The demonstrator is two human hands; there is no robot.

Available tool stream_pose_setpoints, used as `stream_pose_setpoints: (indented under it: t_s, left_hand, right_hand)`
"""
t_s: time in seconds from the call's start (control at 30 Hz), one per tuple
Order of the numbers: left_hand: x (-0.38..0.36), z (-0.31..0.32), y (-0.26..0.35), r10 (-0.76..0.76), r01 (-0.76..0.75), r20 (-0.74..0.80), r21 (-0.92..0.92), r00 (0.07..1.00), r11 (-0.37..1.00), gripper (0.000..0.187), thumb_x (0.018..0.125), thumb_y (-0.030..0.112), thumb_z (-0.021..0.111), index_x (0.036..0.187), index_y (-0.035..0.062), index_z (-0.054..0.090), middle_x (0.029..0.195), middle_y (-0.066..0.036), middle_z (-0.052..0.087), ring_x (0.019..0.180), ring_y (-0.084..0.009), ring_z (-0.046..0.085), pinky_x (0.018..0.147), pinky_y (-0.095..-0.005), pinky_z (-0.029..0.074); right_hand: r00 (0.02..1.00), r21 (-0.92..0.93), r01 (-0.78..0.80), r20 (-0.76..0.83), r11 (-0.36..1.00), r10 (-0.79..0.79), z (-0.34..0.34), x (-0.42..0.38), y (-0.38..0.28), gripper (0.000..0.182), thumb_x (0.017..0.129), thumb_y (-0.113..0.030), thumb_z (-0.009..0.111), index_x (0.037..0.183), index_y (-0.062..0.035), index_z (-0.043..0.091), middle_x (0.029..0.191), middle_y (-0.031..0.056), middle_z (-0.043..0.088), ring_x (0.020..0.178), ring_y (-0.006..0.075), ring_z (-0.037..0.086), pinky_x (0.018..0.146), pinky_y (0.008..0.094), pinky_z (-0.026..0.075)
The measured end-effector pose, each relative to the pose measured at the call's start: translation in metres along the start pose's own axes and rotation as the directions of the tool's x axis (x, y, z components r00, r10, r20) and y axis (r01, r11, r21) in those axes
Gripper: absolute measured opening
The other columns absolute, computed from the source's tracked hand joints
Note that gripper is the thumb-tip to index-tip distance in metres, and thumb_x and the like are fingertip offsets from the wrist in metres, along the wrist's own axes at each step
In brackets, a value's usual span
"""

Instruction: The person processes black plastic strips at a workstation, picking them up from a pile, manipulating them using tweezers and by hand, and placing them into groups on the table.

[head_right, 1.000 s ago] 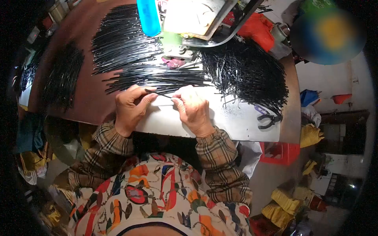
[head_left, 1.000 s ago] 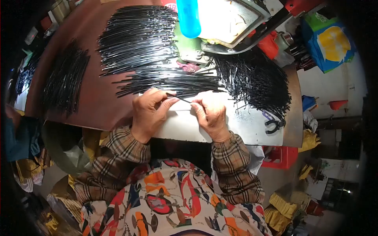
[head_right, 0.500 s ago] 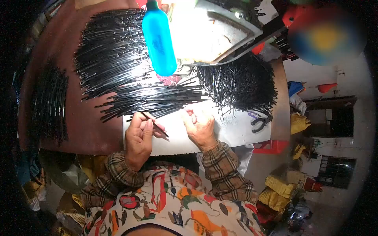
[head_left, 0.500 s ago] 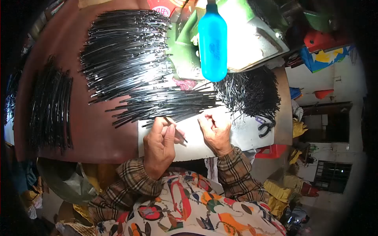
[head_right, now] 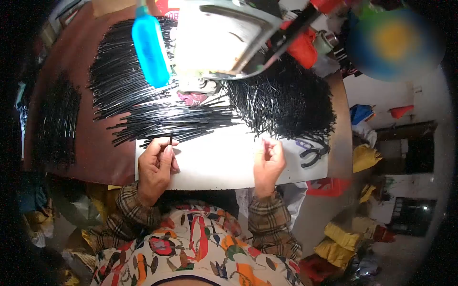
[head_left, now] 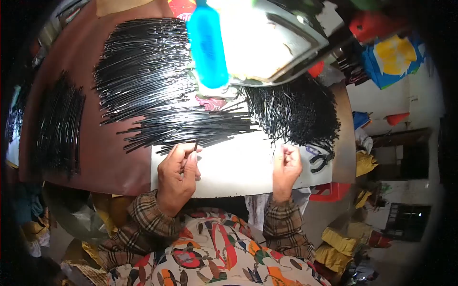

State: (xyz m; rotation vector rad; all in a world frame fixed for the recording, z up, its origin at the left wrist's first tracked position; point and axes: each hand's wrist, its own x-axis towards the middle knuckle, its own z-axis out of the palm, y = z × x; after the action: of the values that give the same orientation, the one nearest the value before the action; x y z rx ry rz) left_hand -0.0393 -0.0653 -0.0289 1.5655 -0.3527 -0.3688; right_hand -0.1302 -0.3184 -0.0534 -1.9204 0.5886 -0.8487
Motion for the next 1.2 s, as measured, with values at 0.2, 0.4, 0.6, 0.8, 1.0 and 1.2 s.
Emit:
stream_pose_setpoints:
  t_s: [0.2,0.4,0.6,0.8,1.0,1.2]
  left_hand:
    - [-0.002,0.004,0.004,-0.007,0.003,-0.061,-0.061,0.998,0.998,0.017,0.101,0.009,0.043,0.110,-0.0001,0.053,0.070,0.000,0.051,0.059,-0.0047,0.049,0.056,-0.0190,0.040]
    - [-0.061,-0.009,-0.003,0.571,-0.406,-0.138,0.571,0.809,0.713,0.011,0.085,-0.005,0.055,0.092,0.0025,0.060,0.085,-0.015,0.056,0.072,-0.0265,0.058,0.061,-0.0326,0.046]
    - [-0.155,-0.066,-0.067,0.134,0.023,-0.196,0.641,0.971,0.767,0.015,0.083,0.011,0.067,0.095,0.0028,0.066,0.085,-0.018,0.064,0.073,-0.0324,0.064,0.065,-0.0373,0.049]
    - [-0.199,-0.108,-0.198,-0.327,0.695,-0.676,0.385,0.660,0.607,0.025,0.084,0.022,0.068,0.100,0.0021,0.067,0.090,-0.020,0.066,0.077,-0.0374,0.065,0.067,-0.0413,0.049]
    - [-0.010,-0.166,-0.126,-0.087,0.467,-0.703,0.370,0.706,0.803,0.027,0.084,0.023,0.068,0.101,0.0018,0.066,0.090,-0.021,0.066,0.079,-0.0378,0.065,0.068,-0.0415,0.049]
    - [0.269,-0.241,0.038,0.277,0.100,-0.699,0.446,0.660,0.889,0.028,0.085,0.024,0.067,0.102,0.0015,0.066,0.091,-0.021,0.066,0.080,-0.0381,0.065,0.069,-0.0417,0.050]
  right_hand:
    - [0.913,-0.264,0.389,0.236,0.883,-0.332,-0.042,-0.055,-0.028,0.011,0.081,-0.008,0.070,0.080,-0.0019,0.060,0.066,0.0069,0.056,0.053,0.0130,0.051,0.048,0.0257,0.040]
    - [0.969,-0.472,0.050,0.237,0.880,0.072,-0.088,-0.159,0.054,0.011,0.081,-0.012,0.069,0.078,-0.0026,0.065,0.066,0.0119,0.058,0.053,0.0246,0.056,0.052,0.0335,0.045]
    - [0.177,0.074,-0.984,0.397,0.161,0.900,-0.118,-0.243,0.204,0.038,0.088,-0.030,0.063,0.117,-0.0057,0.061,0.108,0.0142,0.064,0.093,0.0258,0.060,0.081,0.0397,0.047]
    - [0.473,-0.462,-0.084,0.761,0.883,0.443,-0.114,-0.232,0.203,0.045,0.088,-0.024,0.060,0.126,-0.0009,0.052,0.125,0.0239,0.055,0.116,0.0329,0.053,0.094,0.0359,0.044]
    - [0.504,-0.596,-0.289,0.570,0.749,0.649,-0.055,-0.187,0.202,0.043,0.087,-0.024,0.060,0.124,-0.0012,0.054,0.123,0.0234,0.056,0.114,0.0334,0.054,0.093,0.0366,0.045]
    - [0.493,-0.661,-0.333,0.486,0.672,0.722,-0.001,-0.118,0.183,0.041,0.087,-0.024,0.060,0.121,-0.0014,0.055,0.121,0.0230,0.057,0.112,0.0339,0.055,0.091,0.0374,0.045]
